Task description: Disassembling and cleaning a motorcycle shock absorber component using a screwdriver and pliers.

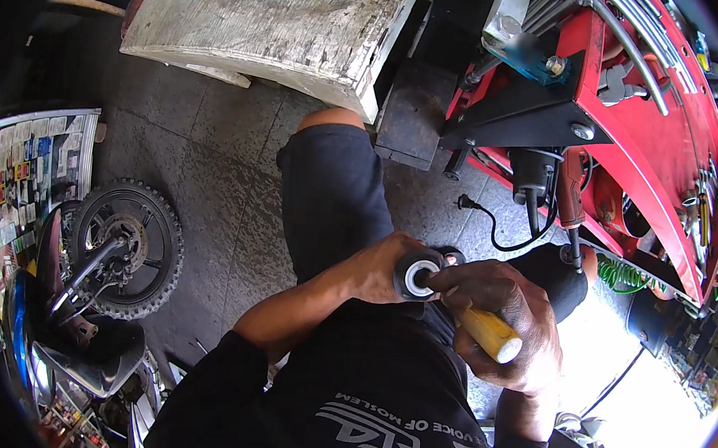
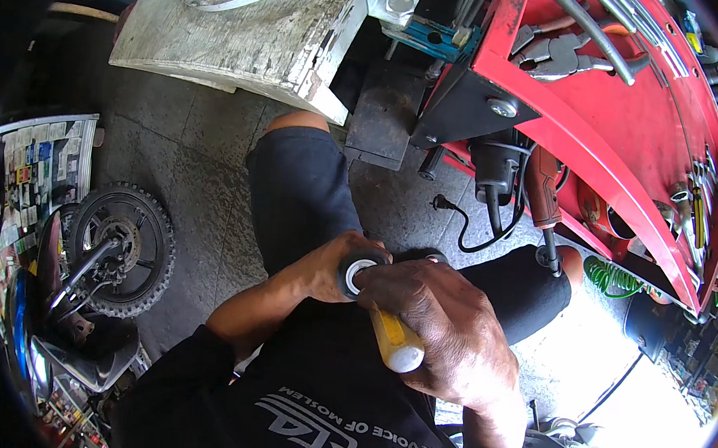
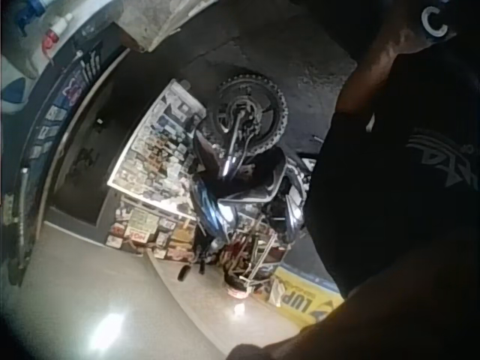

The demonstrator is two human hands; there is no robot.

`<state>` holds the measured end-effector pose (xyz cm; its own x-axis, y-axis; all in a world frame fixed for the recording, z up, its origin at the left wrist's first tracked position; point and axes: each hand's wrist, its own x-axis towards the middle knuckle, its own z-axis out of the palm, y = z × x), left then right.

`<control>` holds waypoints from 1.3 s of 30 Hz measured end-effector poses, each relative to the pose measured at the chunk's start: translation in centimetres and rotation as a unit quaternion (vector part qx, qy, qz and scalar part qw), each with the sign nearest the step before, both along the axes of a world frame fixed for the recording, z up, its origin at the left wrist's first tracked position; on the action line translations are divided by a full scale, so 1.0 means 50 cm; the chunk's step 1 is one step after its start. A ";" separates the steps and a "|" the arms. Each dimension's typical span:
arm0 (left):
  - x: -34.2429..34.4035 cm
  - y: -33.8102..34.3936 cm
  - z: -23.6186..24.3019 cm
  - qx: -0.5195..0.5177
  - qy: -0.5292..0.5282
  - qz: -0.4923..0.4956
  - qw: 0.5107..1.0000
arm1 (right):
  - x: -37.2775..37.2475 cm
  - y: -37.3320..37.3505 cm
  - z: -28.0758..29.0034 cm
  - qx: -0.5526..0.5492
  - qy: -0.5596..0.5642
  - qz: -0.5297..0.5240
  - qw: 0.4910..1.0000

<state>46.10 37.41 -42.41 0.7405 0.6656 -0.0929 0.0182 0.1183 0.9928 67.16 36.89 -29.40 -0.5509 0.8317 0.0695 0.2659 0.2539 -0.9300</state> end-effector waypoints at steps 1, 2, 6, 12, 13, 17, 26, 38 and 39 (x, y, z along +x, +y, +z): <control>0.000 -0.001 -0.001 0.004 0.007 0.005 1.000 | -0.001 0.001 0.001 -0.014 0.002 0.001 1.000; 0.000 -0.002 -0.001 0.008 0.005 0.016 1.000 | -0.001 0.002 0.001 -0.028 0.005 0.002 1.000; 0.004 -0.008 -0.002 0.040 -0.016 0.049 0.998 | -0.004 0.006 0.002 -0.040 0.006 -0.005 0.999; 0.001 -0.002 -0.001 -0.002 0.001 0.008 1.000 | -0.018 0.003 0.009 -0.036 0.010 -0.059 0.998; 0.002 -0.002 0.000 0.000 -0.005 0.019 1.000 | -0.020 0.001 0.010 -0.041 0.013 -0.066 0.997; 0.002 -0.015 0.013 0.055 -0.006 0.082 0.995 | -0.024 0.000 0.013 -0.016 0.008 -0.083 0.996; 0.008 -0.013 0.020 0.095 -0.037 0.114 0.988 | -0.025 -0.014 0.036 -0.058 -0.051 -0.129 0.989; 0.005 -0.017 0.021 0.151 -0.002 0.116 0.982 | -0.013 -0.004 0.034 -0.049 -0.035 -0.111 0.992; 0.005 -0.016 0.020 0.143 -0.006 0.113 0.983 | -0.013 -0.005 0.033 -0.049 -0.035 -0.113 0.992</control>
